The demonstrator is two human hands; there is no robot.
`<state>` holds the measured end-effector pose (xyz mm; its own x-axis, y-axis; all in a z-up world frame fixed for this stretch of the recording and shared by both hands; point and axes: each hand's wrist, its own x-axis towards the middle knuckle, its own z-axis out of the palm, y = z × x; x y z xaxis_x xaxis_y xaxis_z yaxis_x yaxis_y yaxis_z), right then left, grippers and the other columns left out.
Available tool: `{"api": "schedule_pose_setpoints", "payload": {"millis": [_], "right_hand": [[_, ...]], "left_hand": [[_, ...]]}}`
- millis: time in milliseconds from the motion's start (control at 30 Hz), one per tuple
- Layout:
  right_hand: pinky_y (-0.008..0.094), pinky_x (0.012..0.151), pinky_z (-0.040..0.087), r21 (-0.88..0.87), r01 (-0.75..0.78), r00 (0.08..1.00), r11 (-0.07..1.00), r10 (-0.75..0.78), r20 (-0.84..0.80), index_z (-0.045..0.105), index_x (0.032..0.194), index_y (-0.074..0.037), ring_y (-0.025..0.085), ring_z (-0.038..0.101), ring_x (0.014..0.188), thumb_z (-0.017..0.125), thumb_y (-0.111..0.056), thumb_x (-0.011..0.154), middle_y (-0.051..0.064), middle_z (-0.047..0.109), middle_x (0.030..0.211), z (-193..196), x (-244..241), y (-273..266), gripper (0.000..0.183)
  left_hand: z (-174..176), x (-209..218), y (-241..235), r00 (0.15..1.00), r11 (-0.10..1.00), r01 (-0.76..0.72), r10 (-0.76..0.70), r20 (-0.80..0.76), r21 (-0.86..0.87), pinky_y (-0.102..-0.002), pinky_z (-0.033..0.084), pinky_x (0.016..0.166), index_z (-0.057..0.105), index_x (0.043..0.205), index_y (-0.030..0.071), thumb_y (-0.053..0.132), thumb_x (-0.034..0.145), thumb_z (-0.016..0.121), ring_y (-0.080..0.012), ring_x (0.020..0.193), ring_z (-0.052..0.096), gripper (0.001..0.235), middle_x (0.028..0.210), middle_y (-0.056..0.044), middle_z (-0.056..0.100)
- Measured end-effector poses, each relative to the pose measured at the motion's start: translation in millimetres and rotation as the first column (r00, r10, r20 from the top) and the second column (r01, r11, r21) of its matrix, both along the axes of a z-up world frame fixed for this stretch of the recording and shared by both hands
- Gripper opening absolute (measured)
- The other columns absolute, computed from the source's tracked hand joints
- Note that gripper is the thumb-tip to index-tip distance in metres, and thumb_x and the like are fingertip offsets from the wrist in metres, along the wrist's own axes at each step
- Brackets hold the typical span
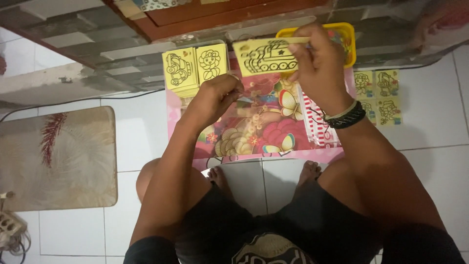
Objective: The person sits on the floor and packs yellow cards with cartoon drawings into small clear plastic bags. They pick up a card, place it into a bag, and then add small colorful items from a yellow container into the same bag. The person then places the filled bags onto the floor.
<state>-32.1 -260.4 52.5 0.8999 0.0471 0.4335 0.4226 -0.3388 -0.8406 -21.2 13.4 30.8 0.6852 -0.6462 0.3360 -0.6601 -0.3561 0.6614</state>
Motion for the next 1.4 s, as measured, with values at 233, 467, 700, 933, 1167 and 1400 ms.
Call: {"api": "schedule_pose_setpoints", "payload": {"millis": [233, 467, 700, 933, 1167, 1400], "right_hand": [[0.038, 0.069, 0.041, -0.326, -0.059, 0.995, 0.943, 0.083, 0.06, 0.06, 0.107, -0.001, 0.023, 0.057, 0.081, 0.064, -0.011, 0.109, 0.009, 0.061, 0.092, -18.3, 17.4, -10.2, 0.012], [0.038, 0.067, 0.029, -0.37, -0.191, 0.981, 0.909, 0.188, -0.044, 0.038, 0.084, -0.005, 0.021, 0.037, 0.074, 0.063, -0.003, 0.102, 0.007, 0.038, 0.076, -22.7, 17.1, 1.6, 0.031], [0.031, 0.063, 0.026, -0.294, -0.243, 0.959, 0.924, 0.182, -0.219, 0.036, 0.081, -0.009, 0.013, 0.032, 0.07, 0.064, -0.004, 0.106, 0.0, 0.033, 0.075, -19.3, 18.4, 5.0, 0.038], [0.031, 0.065, 0.03, -0.308, -0.237, 0.966, 0.921, 0.189, -0.179, 0.045, 0.084, -0.006, 0.013, 0.035, 0.071, 0.068, -0.005, 0.106, 0.0, 0.038, 0.075, -21.4, 19.8, 1.2, 0.032], [0.03, 0.062, 0.027, -0.3, -0.197, 0.976, 0.933, 0.156, -0.155, 0.039, 0.084, -0.009, 0.011, 0.031, 0.071, 0.068, -0.001, 0.106, -0.002, 0.032, 0.075, -20.6, 20.2, -0.9, 0.037], [0.032, 0.062, 0.032, -0.295, -0.225, 0.971, 0.928, 0.191, -0.141, 0.052, 0.085, -0.006, 0.013, 0.042, 0.069, 0.068, -0.003, 0.105, 0.001, 0.043, 0.074, -21.0, 21.2, -3.0, 0.026]], "left_hand": [[-3.5, 2.2, 7.2, 0.998, 0.998, -0.055, 0.055, 0.033, 0.012, -0.036, 0.052, 0.074, 0.061, 0.1, 0.001, -0.01, 0.095, 0.068, -0.0288, 0.089, 0.068, 0.015, 0.101, -0.014, 0.069], [-3.7, 2.1, 15.9, 0.998, 0.999, -0.036, 0.034, 0.061, 0.027, -0.037, 0.044, 0.07, 0.054, 0.099, 0.002, -0.001, 0.104, 0.061, -0.0288, 0.078, 0.059, 0.009, 0.091, -0.013, 0.061], [7.6, -7.0, 22.2, 0.964, 0.978, -0.142, 0.172, -0.204, 0.151, -0.036, 0.052, 0.075, 0.041, 0.132, 0.02, 0.001, 0.098, 0.066, -0.0271, 0.083, 0.073, 0.046, 0.103, -0.01, 0.077], [3.6, -9.4, 20.7, 0.917, 0.987, -0.152, 0.162, -0.364, 0.056, -0.027, 0.058, 0.078, 0.052, 0.134, 0.012, 0.005, 0.098, 0.069, -0.0129, 0.082, 0.08, 0.04, 0.094, -0.004, 0.082], [-0.1, -9.0, 14.8, 0.86, 0.982, -0.19, 0.165, -0.483, -0.003, -0.029, 0.063, 0.082, 0.06, 0.131, 0.011, 0.0, 0.098, 0.063, -0.016, 0.091, 0.081, 0.036, 0.097, -0.012, 0.082], [-8.4, -11.1, 5.0, 0.779, 0.969, -0.184, 0.04, -0.626, -0.166, -0.029, 0.067, 0.089, 0.066, 0.12, 0.001, 0.002, 0.097, 0.067, -0.0147, 0.102, 0.076, 0.023, 0.11, -0.008, 0.077]]}}
